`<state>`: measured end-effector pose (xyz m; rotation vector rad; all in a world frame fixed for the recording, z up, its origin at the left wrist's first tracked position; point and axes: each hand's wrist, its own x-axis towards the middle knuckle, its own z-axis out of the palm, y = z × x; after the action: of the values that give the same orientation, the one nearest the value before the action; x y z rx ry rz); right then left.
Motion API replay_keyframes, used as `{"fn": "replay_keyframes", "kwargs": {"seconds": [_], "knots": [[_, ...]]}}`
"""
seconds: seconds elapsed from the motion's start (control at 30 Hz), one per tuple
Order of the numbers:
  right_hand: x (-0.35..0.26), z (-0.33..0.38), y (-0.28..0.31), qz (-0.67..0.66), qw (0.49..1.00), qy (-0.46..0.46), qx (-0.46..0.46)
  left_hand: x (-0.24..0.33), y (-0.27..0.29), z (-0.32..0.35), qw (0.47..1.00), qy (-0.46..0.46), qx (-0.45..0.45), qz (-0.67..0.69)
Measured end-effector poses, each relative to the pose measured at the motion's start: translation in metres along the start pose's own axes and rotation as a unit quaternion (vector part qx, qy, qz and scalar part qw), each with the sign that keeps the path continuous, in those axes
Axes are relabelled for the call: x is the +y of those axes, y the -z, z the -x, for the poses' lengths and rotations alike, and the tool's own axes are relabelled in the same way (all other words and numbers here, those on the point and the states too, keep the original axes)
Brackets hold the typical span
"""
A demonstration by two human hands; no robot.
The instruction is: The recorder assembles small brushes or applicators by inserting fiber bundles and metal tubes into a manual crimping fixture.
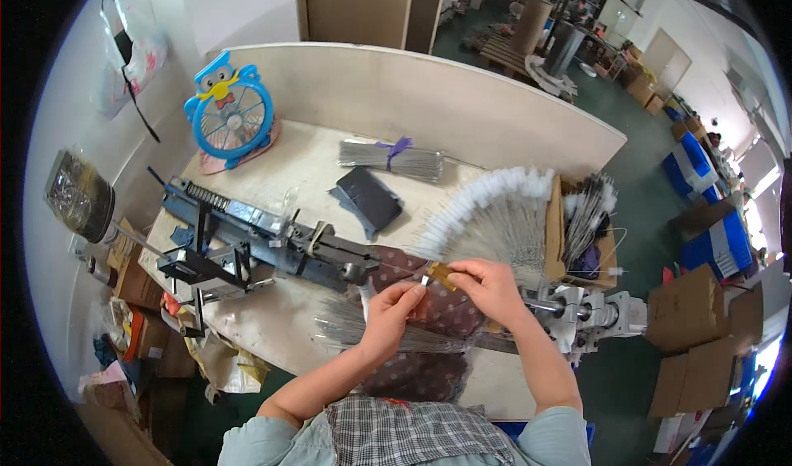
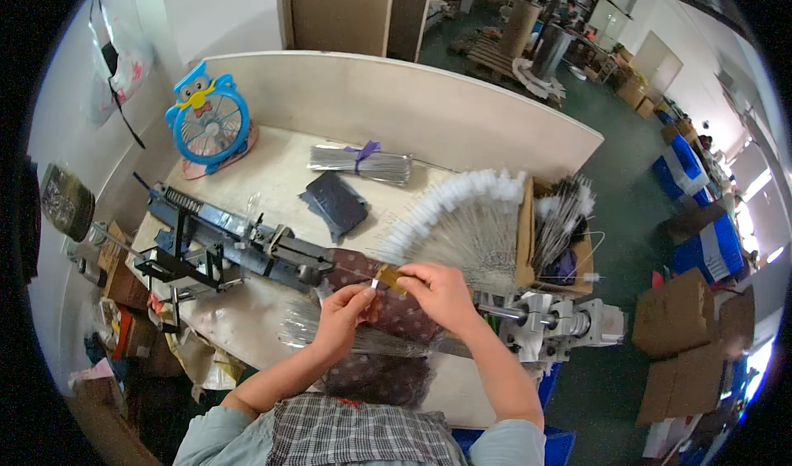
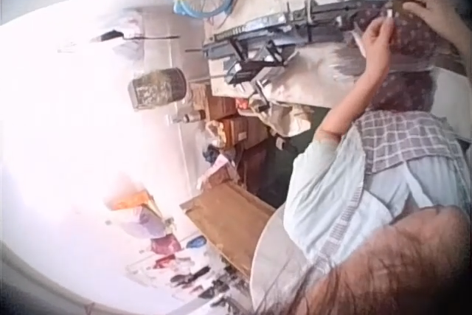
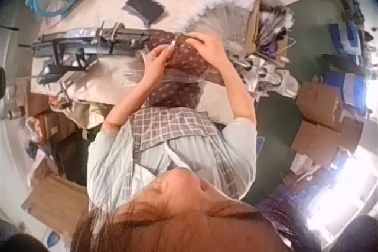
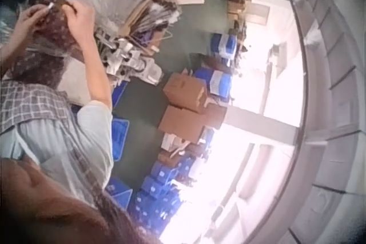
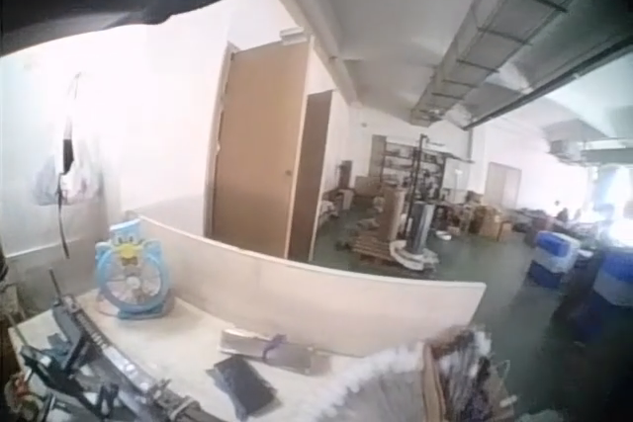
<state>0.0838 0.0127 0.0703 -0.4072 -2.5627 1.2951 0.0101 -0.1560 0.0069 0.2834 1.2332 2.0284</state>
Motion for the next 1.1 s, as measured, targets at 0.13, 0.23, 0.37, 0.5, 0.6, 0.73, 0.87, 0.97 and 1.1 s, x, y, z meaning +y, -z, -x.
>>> {"fn": "replay_keyframes", "kwargs": {"seconds": [0.13, 0.23, 0.37, 0.5, 0.6, 0.73, 0.87, 0.97, 1.1], "knots": [[0.012, 0.012, 0.008, 0.021, 1.0, 0.003, -0.005, -0.013, -0.011, -0.012, 1.0, 0.014, 0.002, -0.025], [0.023, 0.015, 0.008, -0.125, 0.992, -0.015, -0.004, -0.019, -0.014, -0.013, 1.0, 0.004, -0.011, -0.029], [0.015, 0.018, 0.016, -0.031, 0.998, 0.035, -0.046, -0.023, -0.019, -0.013, 0.998, 0.007, 0.047, -0.03], [0.007, 0.01, 0.011, 0.13, 0.969, 0.208, 0.036, -0.008, -0.008, -0.008, 0.99, -0.039, 0.134, 0.004], [-0.01, -0.011, -0.012, 0.206, 0.945, 0.23, 0.105, 0.002, 0.002, -0.006, 0.988, -0.023, 0.147, 0.038], [-0.003, -0.034, -0.045, 0.215, 0.947, 0.218, 0.1, 0.007, -0.002, -0.006, 0.988, 0.011, 0.138, 0.065], [-0.012, -0.031, -0.039, 0.118, 0.982, 0.148, 0.025, 0.005, 0.008, -0.006, 0.993, -0.002, 0.114, 0.027], [-0.017, -0.035, -0.038, 0.08, 0.995, 0.058, -0.033, 0.006, 0.012, -0.004, 0.996, 0.0, 0.083, -0.013], [-0.016, -0.038, -0.039, -0.004, 0.995, -0.055, -0.089, 0.02, 0.006, -0.007, 0.995, 0.05, 0.082, 0.018]]}}
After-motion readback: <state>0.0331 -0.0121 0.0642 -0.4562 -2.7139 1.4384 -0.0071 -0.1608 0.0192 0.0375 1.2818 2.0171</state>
